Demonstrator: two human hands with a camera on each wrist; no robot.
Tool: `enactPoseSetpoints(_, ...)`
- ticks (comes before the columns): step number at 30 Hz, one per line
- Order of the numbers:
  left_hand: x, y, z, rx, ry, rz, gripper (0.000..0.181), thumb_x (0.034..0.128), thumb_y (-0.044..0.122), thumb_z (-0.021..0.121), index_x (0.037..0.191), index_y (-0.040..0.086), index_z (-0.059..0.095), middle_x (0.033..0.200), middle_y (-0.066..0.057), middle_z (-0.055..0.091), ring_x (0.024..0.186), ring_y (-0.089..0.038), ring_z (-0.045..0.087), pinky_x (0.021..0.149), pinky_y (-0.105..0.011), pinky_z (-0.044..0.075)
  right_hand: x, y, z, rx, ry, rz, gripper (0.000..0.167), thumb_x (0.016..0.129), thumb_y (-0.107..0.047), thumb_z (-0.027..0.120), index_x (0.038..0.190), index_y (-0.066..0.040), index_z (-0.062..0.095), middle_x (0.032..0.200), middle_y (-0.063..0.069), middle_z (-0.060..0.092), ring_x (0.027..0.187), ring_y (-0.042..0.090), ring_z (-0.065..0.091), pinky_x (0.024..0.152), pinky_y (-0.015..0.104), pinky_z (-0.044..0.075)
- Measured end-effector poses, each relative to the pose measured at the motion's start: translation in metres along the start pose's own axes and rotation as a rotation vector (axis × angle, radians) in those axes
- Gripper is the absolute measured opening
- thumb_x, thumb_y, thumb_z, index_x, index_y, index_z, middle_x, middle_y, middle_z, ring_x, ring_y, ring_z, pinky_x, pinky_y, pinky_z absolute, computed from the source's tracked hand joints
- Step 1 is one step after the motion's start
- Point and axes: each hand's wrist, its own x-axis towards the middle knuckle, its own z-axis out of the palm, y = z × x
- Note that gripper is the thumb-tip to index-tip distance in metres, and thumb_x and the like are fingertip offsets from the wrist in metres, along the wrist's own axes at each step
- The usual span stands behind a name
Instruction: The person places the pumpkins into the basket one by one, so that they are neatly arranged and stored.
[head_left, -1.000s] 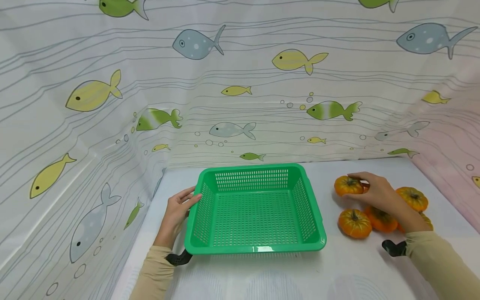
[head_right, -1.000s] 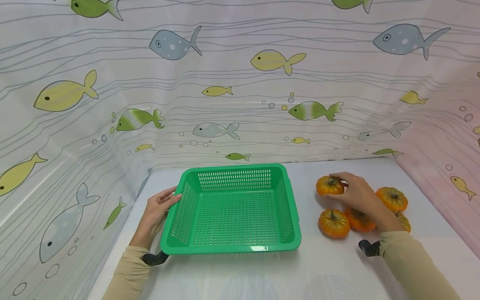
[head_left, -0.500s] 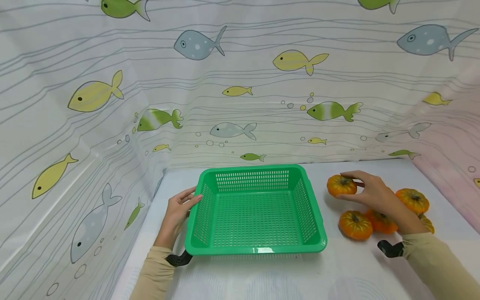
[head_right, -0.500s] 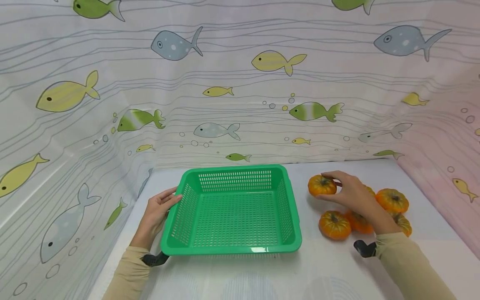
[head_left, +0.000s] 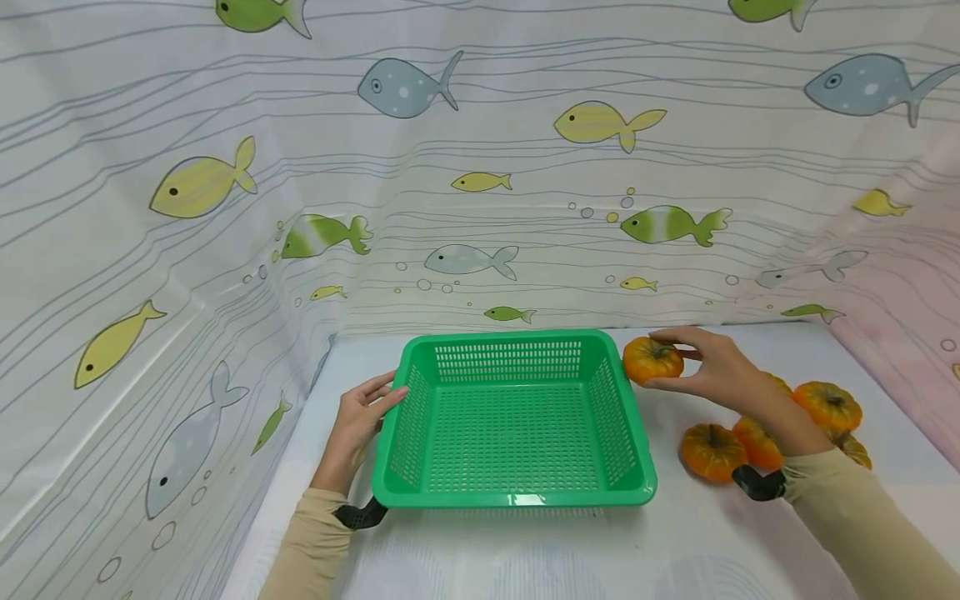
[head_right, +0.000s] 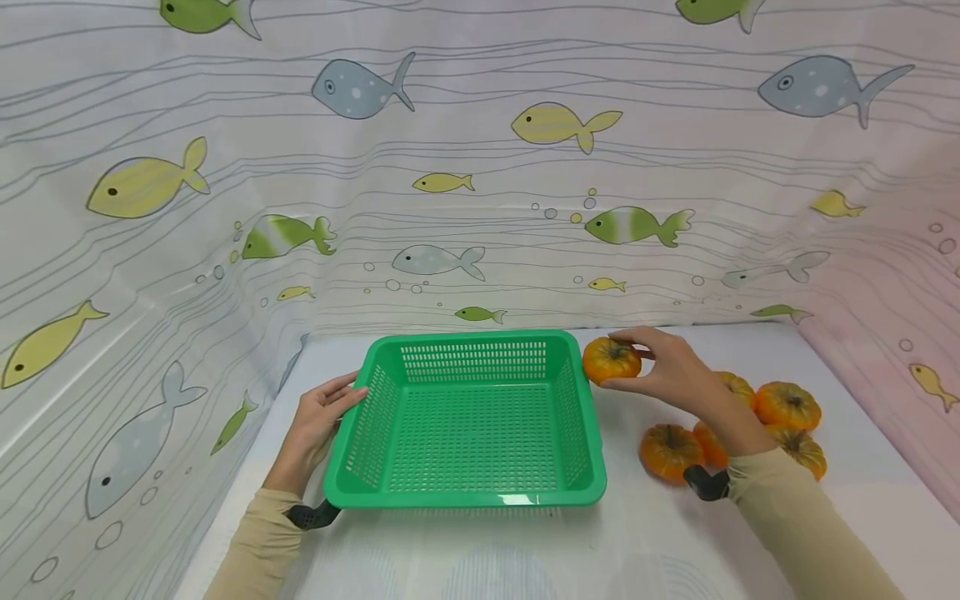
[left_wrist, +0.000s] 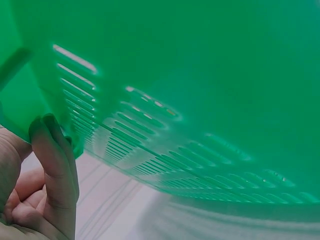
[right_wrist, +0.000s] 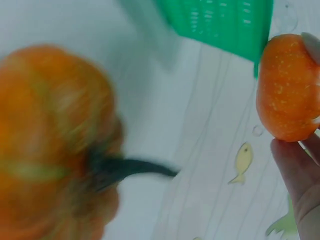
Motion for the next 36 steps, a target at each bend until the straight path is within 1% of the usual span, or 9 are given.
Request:
enactPoseSetpoints(6,0.001,0.001,0.0,0.005,-0.013,0.012,0.057,0.0946,0.025,0.078,0.145,0.007,0.059,0.09,0.01,0.07,0.076,-0.005,0.071,0.069,-0.026,0.063,0.013,-0.018,0.0,0.021,-0.007,-0.081,0.072,0.081,-0.038,0.09,0.14,-0.008,0.061,0.14,0.012,0.064,0.125,0.033,0.062,0.098,0.053,0.057)
enactPoseSetpoints(11,0.0,0.001,-0.001,0.001,-0.014,0.017,0.057,0.0952,0.023,0.077,0.145,0.006,0.058,0.088,0.01,0.07,0.075,-0.005,0.071,0.069,-0.026,0.063,0.025,-0.033,0.005,0.052,-0.019,-0.121,0.069,0.08,-0.036,0.091,0.138,-0.011,0.063,0.138,0.009,0.065,0.124,0.031,0.063,0.098,0.052,0.059)
enactPoseSetpoints(16,-0.001,0.001,-0.001,-0.007,-0.019,0.017,0.057,0.0951,0.023,0.078,0.146,0.007,0.058,0.088,0.009,0.07,0.074,-0.006,0.071,0.069,-0.026,0.063,0.038,-0.047,0.012,0.072,-0.042,-0.168,0.067,0.08,-0.035,0.091,0.137,-0.011,0.064,0.137,0.009,0.066,0.124,0.031,0.063,0.097,0.05,0.06)
enactPoseSetpoints(23,-0.001,0.0,-0.002,-0.012,-0.021,0.012,0.058,0.0943,0.024,0.079,0.146,0.007,0.057,0.09,0.009,0.07,0.075,-0.006,0.072,0.069,-0.027,0.064,0.055,-0.069,0.026,0.085,-0.078,-0.24,0.068,0.077,-0.035,0.093,0.134,-0.01,0.067,0.133,0.007,0.069,0.121,0.028,0.065,0.095,0.048,0.062)
enactPoseSetpoints(27,0.0,-0.001,-0.002,-0.016,-0.018,0.01,0.058,0.0945,0.023,0.078,0.146,0.006,0.057,0.089,0.009,0.07,0.074,-0.006,0.071,0.069,-0.027,0.064,0.064,-0.081,0.032,0.079,-0.106,-0.254,0.068,0.077,-0.035,0.093,0.135,-0.01,0.067,0.133,0.006,0.07,0.12,0.026,0.065,0.096,0.048,0.061)
enactPoseSetpoints(32,0.0,-0.002,-0.001,-0.019,-0.017,0.012,0.058,0.0947,0.023,0.078,0.146,0.005,0.057,0.089,0.01,0.07,0.074,-0.006,0.072,0.068,-0.026,0.064,0.073,-0.096,0.038,0.06,-0.143,-0.26,0.068,0.078,-0.034,0.093,0.136,-0.011,0.066,0.133,0.004,0.069,0.121,0.024,0.065,0.098,0.045,0.06)
enactPoseSetpoints(36,0.0,-0.002,-0.001,-0.02,-0.015,0.015,0.057,0.0948,0.022,0.078,0.146,0.005,0.058,0.089,0.01,0.07,0.073,-0.006,0.071,0.068,-0.026,0.063,0.08,-0.106,0.045,0.05,-0.157,-0.273,0.067,0.078,-0.033,0.092,0.136,-0.011,0.066,0.132,0.003,0.07,0.121,0.023,0.065,0.098,0.042,0.06)
